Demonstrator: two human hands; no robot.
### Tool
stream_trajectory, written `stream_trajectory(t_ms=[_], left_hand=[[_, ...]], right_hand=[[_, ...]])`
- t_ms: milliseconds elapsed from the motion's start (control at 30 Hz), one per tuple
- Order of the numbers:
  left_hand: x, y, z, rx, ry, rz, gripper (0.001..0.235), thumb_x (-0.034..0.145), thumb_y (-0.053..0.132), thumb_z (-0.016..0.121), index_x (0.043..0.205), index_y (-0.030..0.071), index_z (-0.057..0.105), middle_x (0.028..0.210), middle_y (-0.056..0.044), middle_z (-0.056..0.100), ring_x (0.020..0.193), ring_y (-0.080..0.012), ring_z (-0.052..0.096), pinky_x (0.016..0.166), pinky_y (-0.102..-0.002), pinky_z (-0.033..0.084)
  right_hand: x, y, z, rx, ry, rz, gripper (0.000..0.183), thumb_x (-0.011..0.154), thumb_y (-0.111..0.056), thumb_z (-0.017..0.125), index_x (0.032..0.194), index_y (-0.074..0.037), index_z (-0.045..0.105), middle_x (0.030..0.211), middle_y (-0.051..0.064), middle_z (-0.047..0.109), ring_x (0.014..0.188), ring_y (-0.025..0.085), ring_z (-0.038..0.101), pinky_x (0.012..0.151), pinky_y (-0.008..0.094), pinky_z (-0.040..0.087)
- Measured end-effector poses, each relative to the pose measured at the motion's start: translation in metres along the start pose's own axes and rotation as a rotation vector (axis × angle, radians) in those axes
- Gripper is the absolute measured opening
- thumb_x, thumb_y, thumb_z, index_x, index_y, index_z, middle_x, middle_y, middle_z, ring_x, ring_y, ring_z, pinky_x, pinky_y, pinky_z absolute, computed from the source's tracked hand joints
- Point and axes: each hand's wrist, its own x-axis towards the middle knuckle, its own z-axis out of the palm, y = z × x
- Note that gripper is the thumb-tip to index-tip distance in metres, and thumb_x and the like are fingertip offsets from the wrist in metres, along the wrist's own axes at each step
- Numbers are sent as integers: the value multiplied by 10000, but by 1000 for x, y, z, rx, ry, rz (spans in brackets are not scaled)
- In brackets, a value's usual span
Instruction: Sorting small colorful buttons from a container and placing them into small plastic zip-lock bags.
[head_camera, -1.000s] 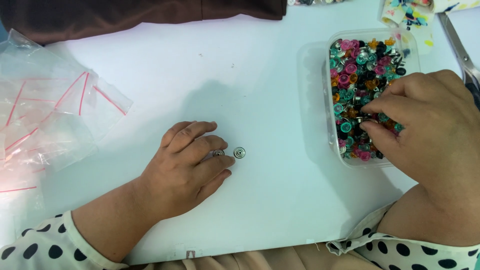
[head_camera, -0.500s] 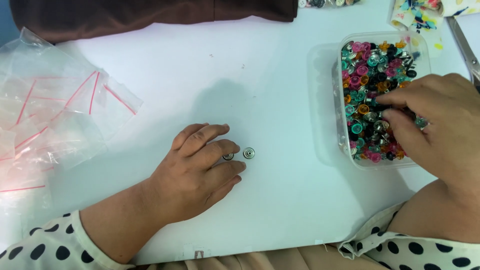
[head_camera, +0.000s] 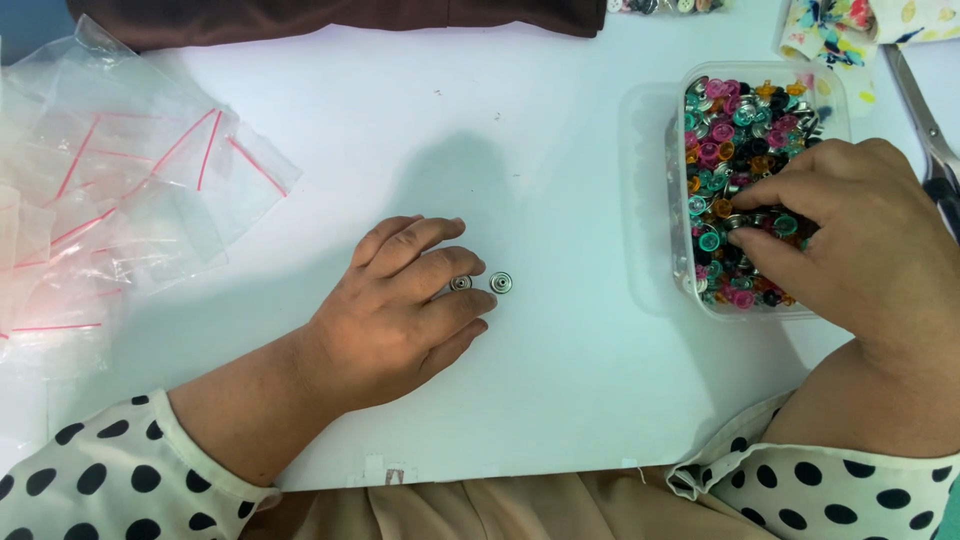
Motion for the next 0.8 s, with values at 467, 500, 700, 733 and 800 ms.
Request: stream_trajectory(t_ms=[467,500,700,733,800], left_hand=[[-2,-8,-2,31,40,-39,151,888,100,820,989,119,708,1125,-69,606,1203,-361,570,1004,-505,455],[-2,-9,-2,37,44,-39,151,886,100,822,981,118,707,1125,-69,607,1199,-358,572,1007,-503,458],[-2,-10,-4,29,27,-51,147,899,121,812,1014,124,719,1133,-72,613,1216,-361,561,1022,-516,445],[-2,-10,-3,29,25,-51,147,899,121,812,1014,124,719,1133,-72,613,1216,-361,561,1022,-516,445],[-3,-11,-3,42,32,-42,151,897,126,817,1009,126,716,1132,-68,609,1214,-354,559,1020,-514,456]], right_hand=[[4,-4,-9,96,96,-37,74,1002,-74,772,1063,-37,791,1087,119,701,1116,331,637,1025,462,502],[4,-4,-12,87,94,-32,79,1035,-81,750,1078,-20,777,1091,141,695,1116,340,640,1030,491,492],[-3,-13,-27,311,124,120,157,1096,122,656,1239,153,713,1135,265,699,971,334,664,815,417,546],[-3,-14,-27,312,124,121,157,1096,122,656,1239,153,713,1135,265,699,971,334,664,815,417,546],[-2,-17,-27,312,125,96,153,1105,104,683,1248,141,725,1126,258,703,986,337,667,834,422,557]])
